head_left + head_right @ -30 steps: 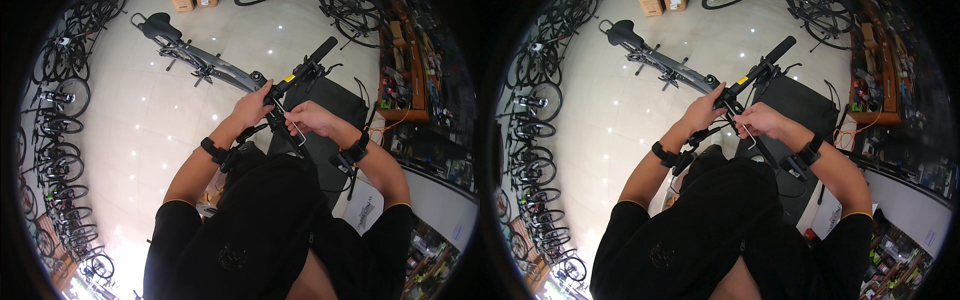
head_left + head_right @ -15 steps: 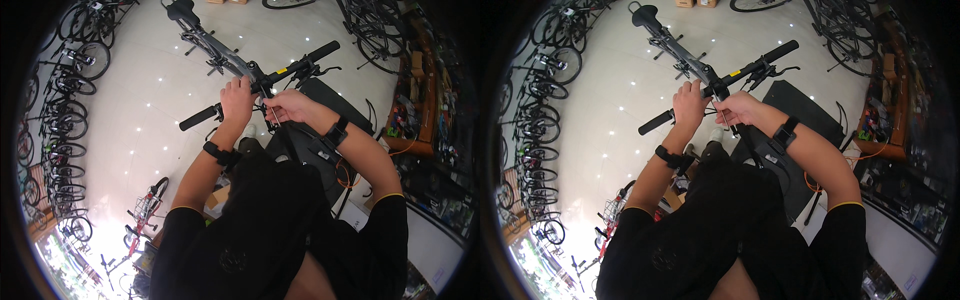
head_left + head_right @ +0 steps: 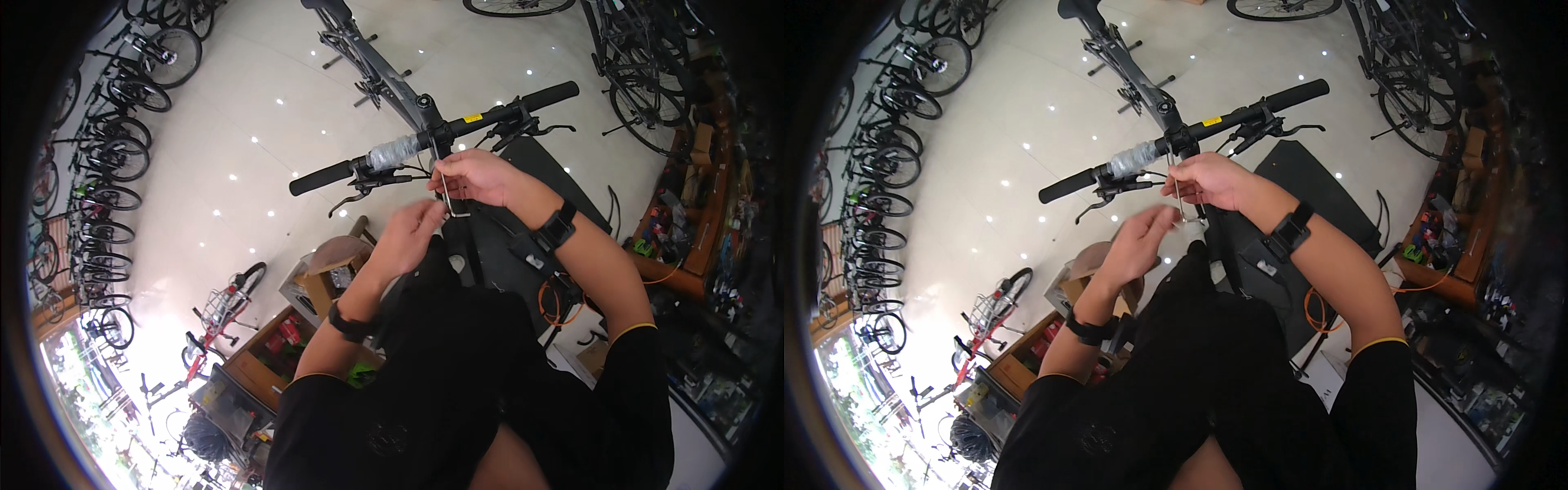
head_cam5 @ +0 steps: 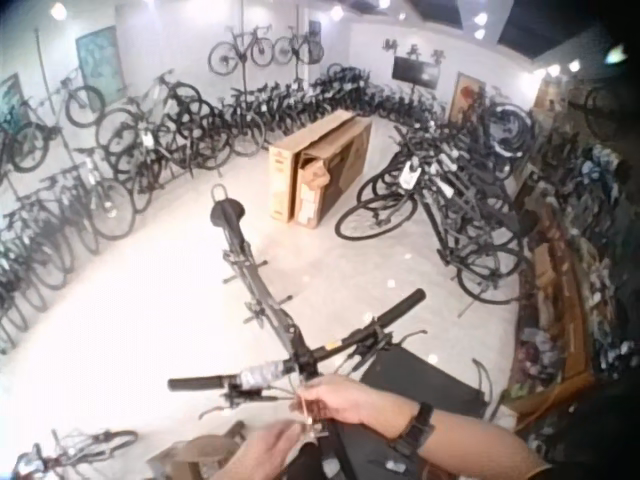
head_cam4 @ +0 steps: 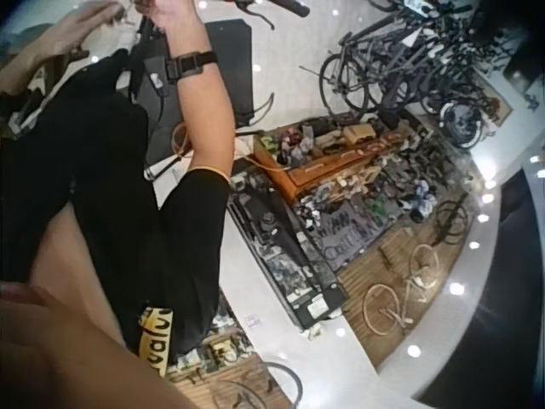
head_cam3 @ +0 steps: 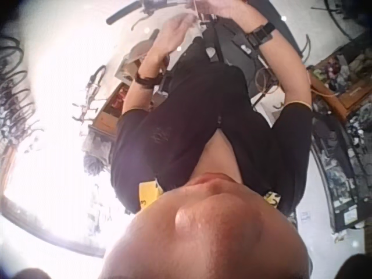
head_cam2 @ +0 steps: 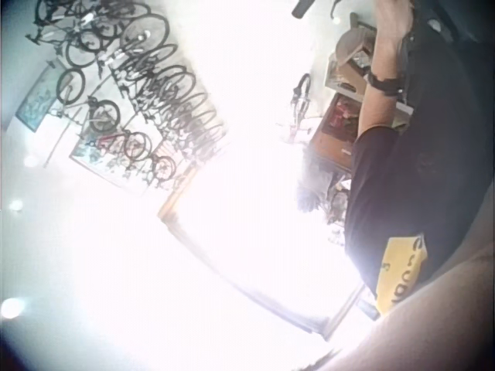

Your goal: The person uses a set of hex keys to tighten the bolts on a bicycle's handlebar and stem. They select a tool from a holder, insert it into the bolts, and turn it by hand.

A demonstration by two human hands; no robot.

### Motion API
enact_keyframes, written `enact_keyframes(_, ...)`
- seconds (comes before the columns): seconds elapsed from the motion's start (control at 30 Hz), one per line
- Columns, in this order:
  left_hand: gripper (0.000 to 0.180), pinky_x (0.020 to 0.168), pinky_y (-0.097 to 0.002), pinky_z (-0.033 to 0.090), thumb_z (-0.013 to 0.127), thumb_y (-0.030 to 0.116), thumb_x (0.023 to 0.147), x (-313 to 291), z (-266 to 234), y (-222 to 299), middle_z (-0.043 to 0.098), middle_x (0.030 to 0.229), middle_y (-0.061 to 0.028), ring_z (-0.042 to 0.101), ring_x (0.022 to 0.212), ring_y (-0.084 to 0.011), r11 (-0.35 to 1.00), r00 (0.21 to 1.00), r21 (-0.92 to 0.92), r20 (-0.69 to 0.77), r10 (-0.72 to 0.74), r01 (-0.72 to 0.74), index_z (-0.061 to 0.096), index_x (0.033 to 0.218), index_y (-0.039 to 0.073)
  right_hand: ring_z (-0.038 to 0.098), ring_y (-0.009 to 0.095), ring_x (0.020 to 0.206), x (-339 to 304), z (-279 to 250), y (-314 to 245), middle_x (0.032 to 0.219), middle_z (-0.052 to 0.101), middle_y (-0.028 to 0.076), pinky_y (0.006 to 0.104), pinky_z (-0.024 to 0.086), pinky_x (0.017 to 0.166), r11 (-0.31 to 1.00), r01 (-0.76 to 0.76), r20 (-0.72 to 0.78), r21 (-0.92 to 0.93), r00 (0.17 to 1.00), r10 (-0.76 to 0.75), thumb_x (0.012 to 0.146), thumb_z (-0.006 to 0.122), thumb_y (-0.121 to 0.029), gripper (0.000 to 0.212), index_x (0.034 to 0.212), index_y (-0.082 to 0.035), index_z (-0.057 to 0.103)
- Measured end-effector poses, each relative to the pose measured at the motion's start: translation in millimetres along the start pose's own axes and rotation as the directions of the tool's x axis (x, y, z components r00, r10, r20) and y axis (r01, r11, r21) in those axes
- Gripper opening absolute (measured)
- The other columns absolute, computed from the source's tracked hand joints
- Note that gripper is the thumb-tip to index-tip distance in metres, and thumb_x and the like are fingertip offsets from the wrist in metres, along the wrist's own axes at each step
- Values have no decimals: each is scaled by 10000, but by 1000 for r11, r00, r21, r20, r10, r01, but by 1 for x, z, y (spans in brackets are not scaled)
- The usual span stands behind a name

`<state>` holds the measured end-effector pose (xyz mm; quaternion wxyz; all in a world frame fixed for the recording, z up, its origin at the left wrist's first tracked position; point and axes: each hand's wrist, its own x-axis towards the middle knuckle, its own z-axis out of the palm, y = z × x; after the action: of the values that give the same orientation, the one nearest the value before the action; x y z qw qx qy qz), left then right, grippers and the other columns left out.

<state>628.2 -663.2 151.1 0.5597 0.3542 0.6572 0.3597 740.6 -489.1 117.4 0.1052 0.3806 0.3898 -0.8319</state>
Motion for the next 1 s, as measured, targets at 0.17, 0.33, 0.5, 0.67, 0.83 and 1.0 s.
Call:
enact_keyframes(0.17,486,976,-357,446,493,337,1006,22,18,-35,558,1309,-150,549,1198,-247,336,860,-897,395,322,287,478,1349,-8,583,156,891,4,-13,8,961,642,51,303,470,854,990,-15,148,142,989,-7,983,554,-231,199,946,-53,632)
enact_keyframes(0.33,248,862,-280,461,550,223,990,28,29,-50,605,1046,-52,568,940,-127,207,876,-950,298,380,234,586,1133,23,581,125,810,0,-7,-3,891,618,18,285,483,748,993,-48,166,111,986,29,984,556,-249,211,928,-60,633)
enact_keyframes(0.5,161,552,-218,369,626,171,933,30,12,-29,556,719,14,487,636,-59,640,968,-745,251,7,188,646,941,12,574,88,727,-8,2,-17,824,615,-15,255,478,660,996,-95,14,5,995,94,972,582,-272,205,908,-83,629)
enact_keyframes(0.67,154,482,-216,359,653,167,902,15,12,10,569,664,15,484,560,-59,919,988,-379,-60,-140,107,661,884,14,579,79,618,-8,10,-24,741,627,0,216,470,538,994,-106,-104,-13,989,104,884,718,-218,179,842,-88,602)
enact_keyframes(0.83,308,696,-256,509,585,282,956,7,26,-3,692,950,-88,643,783,-141,494,992,-862,125,-8,112,620,1102,13,592,123,557,0,-7,-22,674,619,39,270,485,500,999,-26,47,-39,999,28,892,704,-205,196,800,-66,600)
enact_keyframes(1.0,412,939,-332,490,481,292,1012,-11,48,-6,616,1259,-122,626,1063,-207,172,982,-984,76,171,46,488,1325,25,637,157,622,19,-20,-21,721,659,43,318,540,578,990,-90,201,-111,973,111,926,650,-216,181,841,-56,650)
